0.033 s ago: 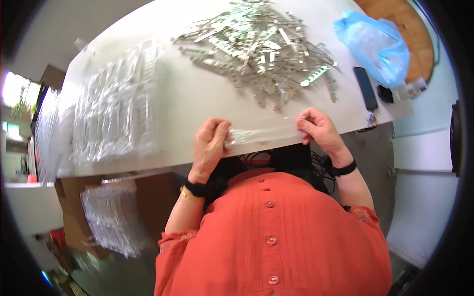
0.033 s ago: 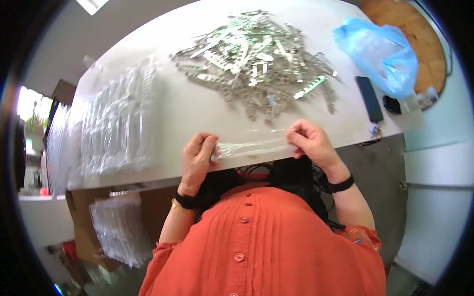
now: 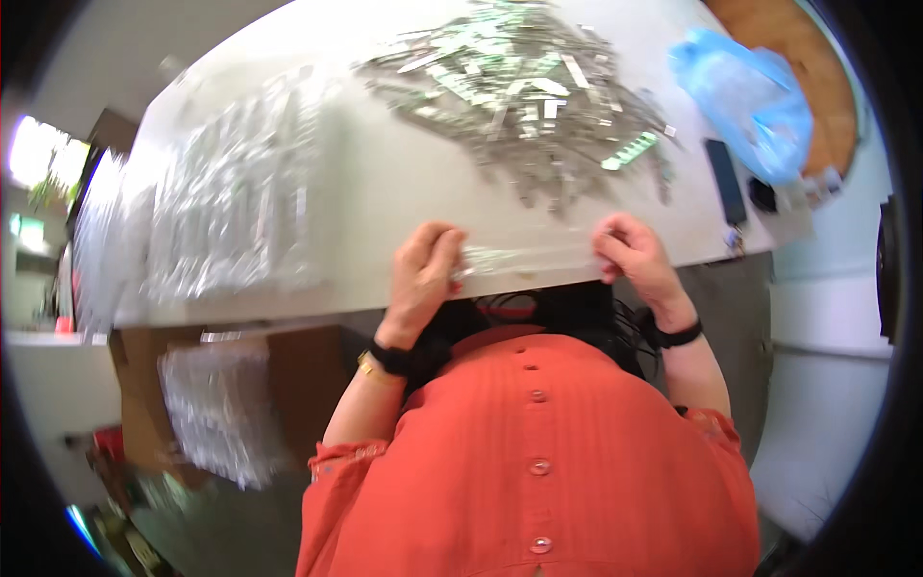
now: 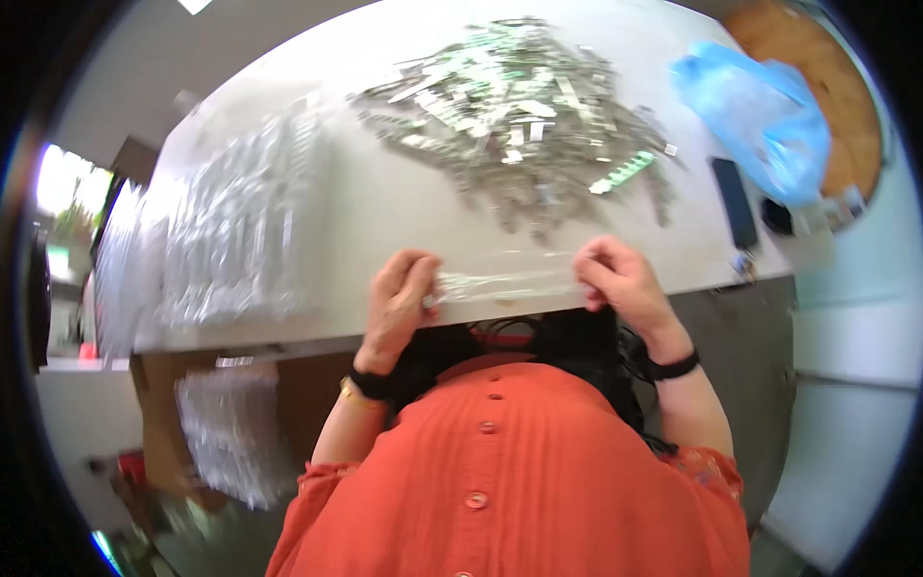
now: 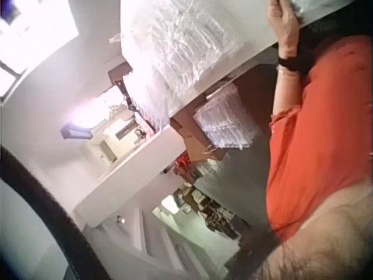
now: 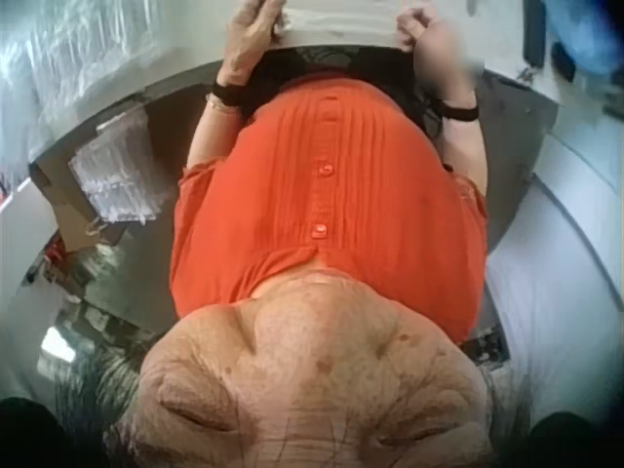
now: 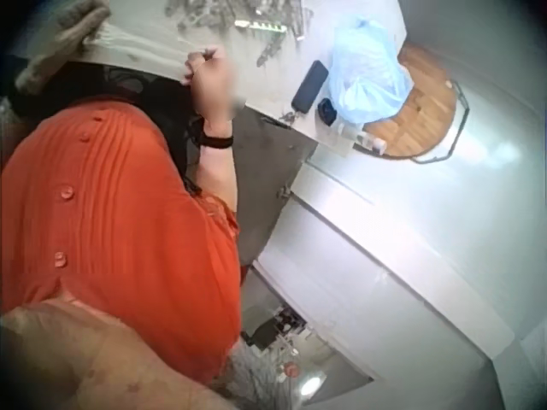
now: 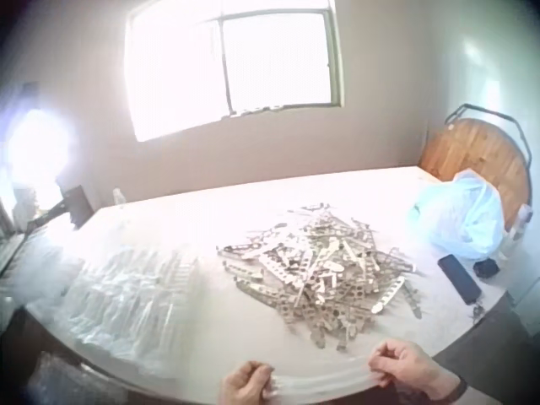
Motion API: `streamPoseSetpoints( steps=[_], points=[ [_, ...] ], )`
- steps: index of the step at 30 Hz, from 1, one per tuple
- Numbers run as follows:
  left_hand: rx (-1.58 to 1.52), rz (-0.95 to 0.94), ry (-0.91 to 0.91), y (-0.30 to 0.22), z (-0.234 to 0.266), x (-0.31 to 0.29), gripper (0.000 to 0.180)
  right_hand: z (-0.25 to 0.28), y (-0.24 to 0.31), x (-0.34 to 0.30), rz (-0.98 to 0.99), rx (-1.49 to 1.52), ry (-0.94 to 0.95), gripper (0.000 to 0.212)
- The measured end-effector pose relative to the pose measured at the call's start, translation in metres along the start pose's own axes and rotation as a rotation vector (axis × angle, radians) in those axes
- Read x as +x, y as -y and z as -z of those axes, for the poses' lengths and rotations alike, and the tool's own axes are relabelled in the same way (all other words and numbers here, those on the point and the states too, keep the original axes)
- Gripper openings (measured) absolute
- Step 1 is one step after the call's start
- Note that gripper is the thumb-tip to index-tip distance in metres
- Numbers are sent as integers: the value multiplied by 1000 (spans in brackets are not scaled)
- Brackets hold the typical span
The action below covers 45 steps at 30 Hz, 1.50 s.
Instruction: Inspecting metal brackets and packaging them into plastic bags on an assembly table.
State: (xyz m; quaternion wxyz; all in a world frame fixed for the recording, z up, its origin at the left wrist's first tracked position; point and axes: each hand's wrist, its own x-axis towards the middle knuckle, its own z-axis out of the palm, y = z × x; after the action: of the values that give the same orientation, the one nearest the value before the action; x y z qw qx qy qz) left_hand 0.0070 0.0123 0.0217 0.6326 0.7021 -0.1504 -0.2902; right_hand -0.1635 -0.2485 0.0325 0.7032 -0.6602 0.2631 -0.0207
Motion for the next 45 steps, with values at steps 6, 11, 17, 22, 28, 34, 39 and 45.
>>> streamPoseSetpoints(
  steps=[6,11,17,22,28,34,39,45],
  points=[
    [-65,-26,54,2,0,3,21,12,-22,-3,37,-19,-64,13],
    [-146,-86,71,10,6,1,23,8,-19,2,53,-44,-28,13],
    [-198,-124,92,15,5,1,20,12,-24,1,61,-56,-69,13],
    [-211,-154,92,16,8,0,19,15,-25,4,45,-83,-68,12],
    [-235,-190,101,18,8,1,16,18,-30,3,79,-95,-61,13],
    [-234,-225,72,19,10,1,11,24,-36,-1,148,-112,-44,12],
    [-200,-338,53,25,7,5,10,27,-43,-4,203,-114,-45,13],
    [-177,-377,24,27,5,4,10,29,-43,-8,216,-134,-59,13]
  ],
)
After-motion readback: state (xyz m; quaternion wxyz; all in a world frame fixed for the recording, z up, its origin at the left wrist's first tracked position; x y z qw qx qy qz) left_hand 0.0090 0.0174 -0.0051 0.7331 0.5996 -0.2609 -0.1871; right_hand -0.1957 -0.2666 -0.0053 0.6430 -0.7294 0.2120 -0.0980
